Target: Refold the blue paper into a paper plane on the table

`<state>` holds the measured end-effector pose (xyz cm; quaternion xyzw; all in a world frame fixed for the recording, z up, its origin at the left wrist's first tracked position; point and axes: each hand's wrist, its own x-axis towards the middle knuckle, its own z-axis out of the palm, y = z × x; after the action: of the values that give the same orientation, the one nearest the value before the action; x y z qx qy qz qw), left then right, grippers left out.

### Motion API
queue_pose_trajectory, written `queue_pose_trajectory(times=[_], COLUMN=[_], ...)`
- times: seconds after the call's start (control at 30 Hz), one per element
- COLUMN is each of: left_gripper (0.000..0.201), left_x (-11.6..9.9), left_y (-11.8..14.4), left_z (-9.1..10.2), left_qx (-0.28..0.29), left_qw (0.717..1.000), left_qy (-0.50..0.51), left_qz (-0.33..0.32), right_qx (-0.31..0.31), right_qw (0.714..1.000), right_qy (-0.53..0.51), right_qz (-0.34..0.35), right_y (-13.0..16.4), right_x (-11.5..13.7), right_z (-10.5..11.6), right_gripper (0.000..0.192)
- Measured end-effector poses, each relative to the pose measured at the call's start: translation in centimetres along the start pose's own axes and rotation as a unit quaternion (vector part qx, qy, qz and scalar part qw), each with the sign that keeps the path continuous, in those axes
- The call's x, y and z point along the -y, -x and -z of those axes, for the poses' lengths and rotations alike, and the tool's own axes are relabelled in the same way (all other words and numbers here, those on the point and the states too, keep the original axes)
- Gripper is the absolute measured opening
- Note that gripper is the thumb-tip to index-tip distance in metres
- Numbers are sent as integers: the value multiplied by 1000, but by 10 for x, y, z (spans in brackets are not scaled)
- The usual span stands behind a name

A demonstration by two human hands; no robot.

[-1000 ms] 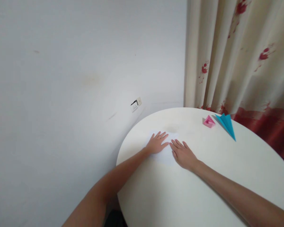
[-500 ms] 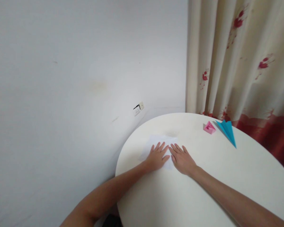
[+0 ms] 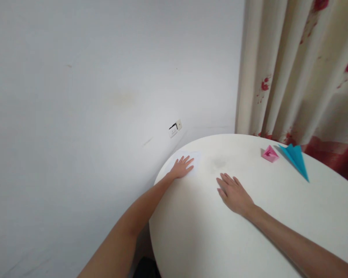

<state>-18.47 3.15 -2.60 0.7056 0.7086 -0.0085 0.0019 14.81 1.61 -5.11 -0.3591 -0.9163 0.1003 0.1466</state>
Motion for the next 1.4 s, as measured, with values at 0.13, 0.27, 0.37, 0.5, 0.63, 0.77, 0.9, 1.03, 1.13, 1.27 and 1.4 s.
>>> queue_pose_trajectory(times=[0.13, 0.27, 0.37, 0.5, 0.63, 0.77, 0.9, 1.03, 1.13, 1.27, 1.4], left_gripper=[57, 58, 59, 64, 62, 49, 40, 30, 25, 21, 19], left_x=[1, 2, 3, -10, -61, -135, -185, -194, -185, -171, -158], left_y=[-9, -11, -13, -15, -5, 17, 31, 33, 31, 29, 28], left_z=[1, 3, 8, 27, 45, 46, 27, 7, 4, 14, 25], left_qx=[16, 13, 5, -58, -190, -158, -140, -144, -165, -250, -286], left_qw=[1000, 998, 997, 991, 959, 941, 921, 915, 900, 848, 820], left_qy=[3, 21, 46, 102, 169, 195, 214, 262, 332, 449, 485], left_qz=[-27, -51, -65, -71, -126, -226, -294, -273, -228, -128, -104], right_qx=[9, 12, 11, -78, -224, -261, -209, -199, -204, -236, -199], right_qw=[1000, 999, 998, 991, 957, 928, 950, 960, 968, 967, 968], right_qy=[-14, -37, -64, -110, -71, -33, -25, -26, -38, -95, -109], right_qz=[-5, 2, 8, -22, -170, -263, -231, -197, -144, 9, 102], right_y=[-1, -3, -5, -14, -20, -13, -10, -17, -20, -14, -1], right_x=[0, -2, -6, -28, -85, -148, -172, -163, -140, -87, -32], right_z=[8, 17, 21, 32, 59, 74, 68, 61, 59, 57, 52], right_gripper=[52, 49, 49, 47, 42, 46, 41, 29, 24, 26, 28])
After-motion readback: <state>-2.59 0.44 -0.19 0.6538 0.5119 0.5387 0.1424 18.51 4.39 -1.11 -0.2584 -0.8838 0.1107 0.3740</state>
